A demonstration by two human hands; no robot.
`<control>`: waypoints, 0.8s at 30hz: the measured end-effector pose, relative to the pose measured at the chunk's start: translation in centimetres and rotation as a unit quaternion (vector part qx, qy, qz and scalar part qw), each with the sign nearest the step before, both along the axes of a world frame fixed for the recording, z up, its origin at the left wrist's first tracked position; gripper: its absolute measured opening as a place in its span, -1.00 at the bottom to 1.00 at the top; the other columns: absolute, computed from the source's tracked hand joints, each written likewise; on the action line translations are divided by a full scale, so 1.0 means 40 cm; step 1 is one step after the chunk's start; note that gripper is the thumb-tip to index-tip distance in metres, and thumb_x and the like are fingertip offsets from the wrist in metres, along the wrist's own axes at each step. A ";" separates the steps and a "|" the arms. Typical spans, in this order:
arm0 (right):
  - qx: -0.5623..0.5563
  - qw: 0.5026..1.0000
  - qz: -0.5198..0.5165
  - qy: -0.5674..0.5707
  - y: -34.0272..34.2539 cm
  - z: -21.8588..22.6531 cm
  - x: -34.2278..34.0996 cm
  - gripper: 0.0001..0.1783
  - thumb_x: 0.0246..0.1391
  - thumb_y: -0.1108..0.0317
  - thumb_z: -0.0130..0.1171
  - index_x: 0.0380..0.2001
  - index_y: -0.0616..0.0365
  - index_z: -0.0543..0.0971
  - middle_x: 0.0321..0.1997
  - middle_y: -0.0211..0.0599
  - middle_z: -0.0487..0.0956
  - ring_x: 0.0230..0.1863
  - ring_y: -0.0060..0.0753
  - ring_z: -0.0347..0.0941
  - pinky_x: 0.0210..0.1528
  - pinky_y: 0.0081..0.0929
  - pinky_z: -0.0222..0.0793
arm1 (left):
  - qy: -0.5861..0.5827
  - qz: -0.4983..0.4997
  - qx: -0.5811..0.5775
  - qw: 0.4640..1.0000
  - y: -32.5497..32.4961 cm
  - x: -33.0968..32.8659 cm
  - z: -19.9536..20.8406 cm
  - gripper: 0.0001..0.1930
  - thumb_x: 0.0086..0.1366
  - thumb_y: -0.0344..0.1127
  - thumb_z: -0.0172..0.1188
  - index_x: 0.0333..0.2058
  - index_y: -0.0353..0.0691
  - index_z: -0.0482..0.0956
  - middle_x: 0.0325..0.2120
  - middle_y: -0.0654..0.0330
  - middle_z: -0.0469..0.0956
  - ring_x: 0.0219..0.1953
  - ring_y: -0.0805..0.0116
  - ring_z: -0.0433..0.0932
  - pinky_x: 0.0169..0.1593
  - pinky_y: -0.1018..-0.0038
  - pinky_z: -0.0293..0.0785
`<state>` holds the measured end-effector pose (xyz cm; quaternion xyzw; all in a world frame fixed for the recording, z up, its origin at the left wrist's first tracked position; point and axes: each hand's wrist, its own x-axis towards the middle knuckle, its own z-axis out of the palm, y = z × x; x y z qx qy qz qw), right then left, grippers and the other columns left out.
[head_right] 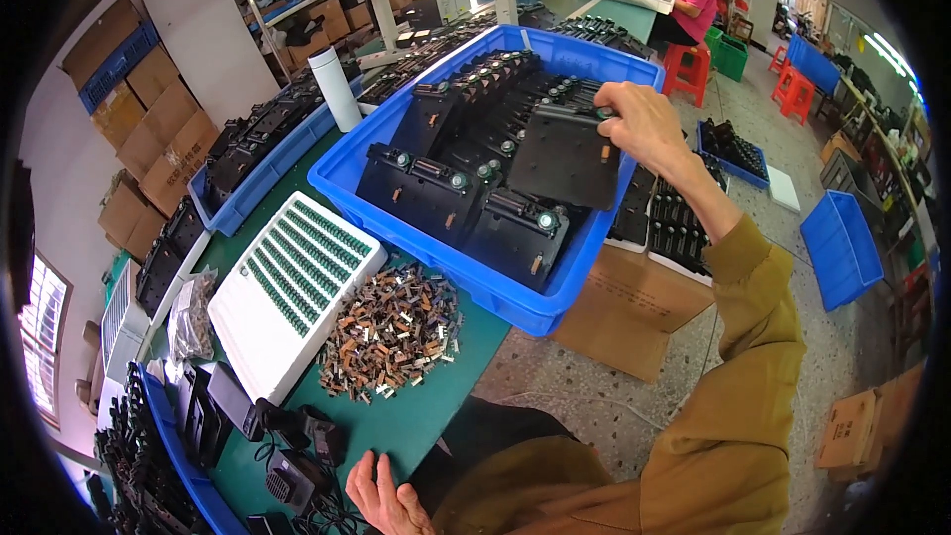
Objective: The person assembles electronic components into a black plastic housing by hand at a workbench.
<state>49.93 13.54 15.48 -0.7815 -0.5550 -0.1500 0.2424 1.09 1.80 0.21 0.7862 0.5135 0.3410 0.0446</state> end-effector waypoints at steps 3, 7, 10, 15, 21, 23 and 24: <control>0.005 1.000 -0.001 0.003 0.015 -0.020 0.049 -0.63 -0.13 0.35 0.25 -0.16 0.17 0.59 -0.17 -0.10 0.64 -0.06 0.01 0.55 -0.05 -0.13 0.42 | 0.021 0.001 -0.015 1.000 -0.004 -0.005 -0.005 -0.54 0.53 -0.09 -0.11 0.05 -0.40 0.54 0.08 -0.16 0.46 0.10 -0.24 0.38 0.17 -0.04 0.30; 0.038 0.998 0.039 0.012 0.044 -0.043 0.064 -0.62 -0.14 0.35 0.24 -0.17 0.21 0.58 -0.21 -0.09 0.63 -0.11 0.02 0.55 -0.08 -0.13 0.40 | 0.045 -0.002 -0.012 0.999 -0.005 -0.013 -0.025 -0.58 0.50 -0.14 -0.06 0.04 -0.40 0.55 0.09 -0.17 0.45 0.09 -0.26 0.37 0.17 -0.04 0.30; 0.022 0.998 0.047 0.041 0.077 -0.034 0.036 -0.62 -0.16 0.35 0.25 -0.19 0.24 0.58 -0.26 -0.06 0.61 -0.17 0.02 0.54 -0.13 -0.13 0.39 | 0.067 0.006 -0.015 0.998 -0.007 -0.015 -0.025 -0.60 0.49 -0.17 -0.03 0.04 -0.40 0.55 0.09 -0.18 0.45 0.09 -0.28 0.37 0.17 -0.04 0.30; 0.030 0.993 0.085 0.076 0.135 -0.016 -0.022 -0.64 -0.18 0.34 0.26 -0.23 0.27 0.60 -0.32 -0.04 0.59 -0.23 0.03 0.53 -0.18 -0.13 0.38 | 0.066 0.005 -0.023 0.998 -0.006 -0.009 -0.018 -0.63 0.47 -0.21 0.01 0.03 -0.41 0.55 0.08 -0.19 0.46 0.07 -0.29 0.39 0.18 -0.04 0.30; 0.021 0.990 0.124 0.066 0.243 0.017 -0.100 -0.63 -0.19 0.32 0.29 -0.24 0.26 0.62 -0.34 -0.07 0.62 -0.23 0.02 0.56 -0.17 -0.13 0.41 | 0.072 0.011 -0.031 0.997 -0.005 -0.005 -0.016 -0.64 0.43 -0.24 0.05 0.03 -0.39 0.55 0.07 -0.20 0.46 0.05 -0.29 0.40 0.17 -0.04 0.31; 0.035 0.988 0.147 0.041 0.291 0.020 -0.142 -0.65 -0.18 0.30 0.29 -0.26 0.24 0.63 -0.32 -0.06 0.64 -0.19 0.01 0.58 -0.13 -0.12 0.45 | 0.073 0.016 -0.034 0.997 -0.006 -0.007 -0.014 -0.64 0.42 -0.25 0.06 0.03 -0.39 0.55 0.07 -0.20 0.46 0.05 -0.29 0.40 0.17 -0.04 0.31; 0.019 0.989 0.145 0.032 0.315 0.025 -0.166 -0.67 -0.17 0.29 0.29 -0.29 0.23 0.65 -0.29 -0.06 0.66 -0.16 0.02 0.60 -0.10 -0.12 0.48 | 0.073 0.017 -0.036 0.997 -0.007 -0.008 -0.011 -0.64 0.42 -0.24 0.06 0.03 -0.39 0.55 0.07 -0.19 0.46 0.05 -0.29 0.40 0.17 -0.04 0.31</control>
